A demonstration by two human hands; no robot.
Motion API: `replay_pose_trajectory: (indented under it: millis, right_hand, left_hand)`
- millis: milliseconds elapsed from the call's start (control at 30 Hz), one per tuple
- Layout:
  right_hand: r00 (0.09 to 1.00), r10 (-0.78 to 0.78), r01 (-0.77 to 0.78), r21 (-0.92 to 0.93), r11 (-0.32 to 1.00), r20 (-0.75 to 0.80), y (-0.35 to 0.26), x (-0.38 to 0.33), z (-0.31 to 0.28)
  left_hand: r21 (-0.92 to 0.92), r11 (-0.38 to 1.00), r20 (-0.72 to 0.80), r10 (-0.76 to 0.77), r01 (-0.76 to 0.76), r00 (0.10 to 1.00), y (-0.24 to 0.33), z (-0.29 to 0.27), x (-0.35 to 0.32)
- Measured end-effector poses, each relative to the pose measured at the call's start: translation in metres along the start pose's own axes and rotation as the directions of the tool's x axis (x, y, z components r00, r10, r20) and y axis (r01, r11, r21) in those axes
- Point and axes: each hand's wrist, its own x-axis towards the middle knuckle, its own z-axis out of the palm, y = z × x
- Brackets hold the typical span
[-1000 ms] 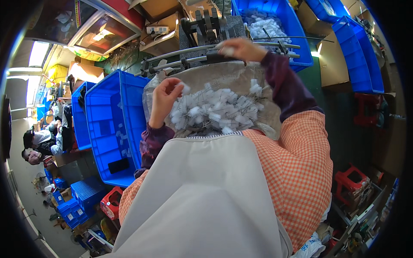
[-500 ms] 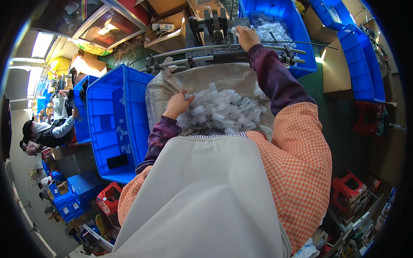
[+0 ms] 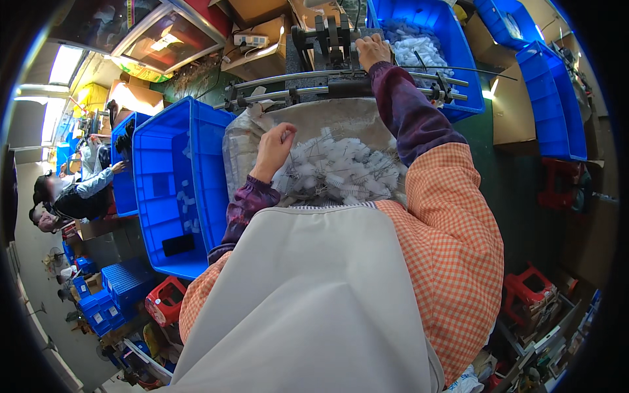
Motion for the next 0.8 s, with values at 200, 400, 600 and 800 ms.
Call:
replay_pose_trajectory:
  millis: [200,400,600,800]
  right_hand:
    - [1.000,-0.012,0.012,0.045,0.999,-0.006,0.002,0.000,0.000]
    - [0.978,0.119,-0.125,0.024,0.992,0.171,-0.003,0.008,-0.011]
    - [0.934,0.328,-0.311,-0.134,0.941,0.140,0.002,-0.003,-0.021]
    - [0.964,0.261,-0.254,-0.107,0.961,0.058,-0.002,-0.017,-0.020]
  left_hand:
    - [-0.092,0.996,-0.008,0.013,-0.013,1.000,0.028,-0.008,0.007]
    - [-0.074,0.993,-0.110,0.087,-0.096,0.990,0.006,0.014,0.006]
    - [-0.115,0.993,-0.225,-0.019,-0.007,0.974,0.004,0.016,0.008]
    - [-0.156,0.987,-0.266,-0.001,-0.043,0.964,0.010,0.009,0.008]
